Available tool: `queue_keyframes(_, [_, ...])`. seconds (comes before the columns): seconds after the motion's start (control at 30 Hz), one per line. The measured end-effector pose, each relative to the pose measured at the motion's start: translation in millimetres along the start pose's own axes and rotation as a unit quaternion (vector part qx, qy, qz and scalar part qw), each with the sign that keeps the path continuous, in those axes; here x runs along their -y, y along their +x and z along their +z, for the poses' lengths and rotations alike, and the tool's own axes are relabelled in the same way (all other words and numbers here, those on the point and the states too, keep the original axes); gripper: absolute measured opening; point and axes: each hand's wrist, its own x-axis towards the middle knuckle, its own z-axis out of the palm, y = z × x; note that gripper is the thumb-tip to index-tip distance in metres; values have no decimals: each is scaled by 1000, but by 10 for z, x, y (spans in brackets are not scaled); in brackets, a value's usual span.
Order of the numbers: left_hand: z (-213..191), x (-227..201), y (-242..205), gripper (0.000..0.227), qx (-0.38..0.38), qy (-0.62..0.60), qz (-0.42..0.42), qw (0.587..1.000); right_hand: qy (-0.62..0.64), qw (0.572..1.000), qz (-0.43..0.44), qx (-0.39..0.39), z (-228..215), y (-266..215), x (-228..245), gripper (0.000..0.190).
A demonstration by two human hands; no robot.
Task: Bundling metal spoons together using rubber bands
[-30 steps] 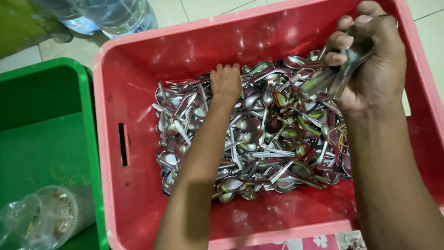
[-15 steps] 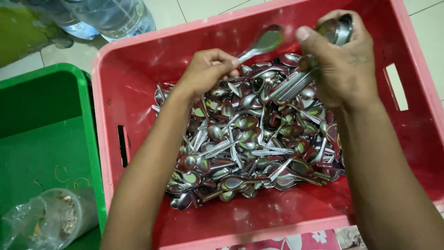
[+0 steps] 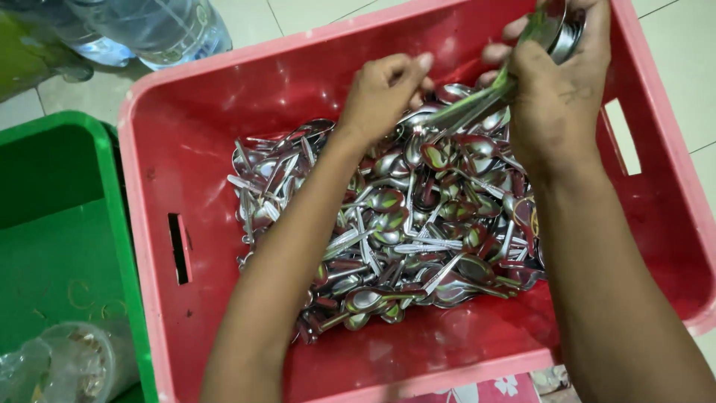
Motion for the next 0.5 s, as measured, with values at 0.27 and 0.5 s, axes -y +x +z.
queue_keyframes(0.27, [507,1460,505,37,-84,534,130,831,34,999,-38,14,-38,3,-2,50])
queue_keyframes(0.5, [181,1038,448,24,-37,473,17,880,-23,1000,8,-9,4,1,45,19])
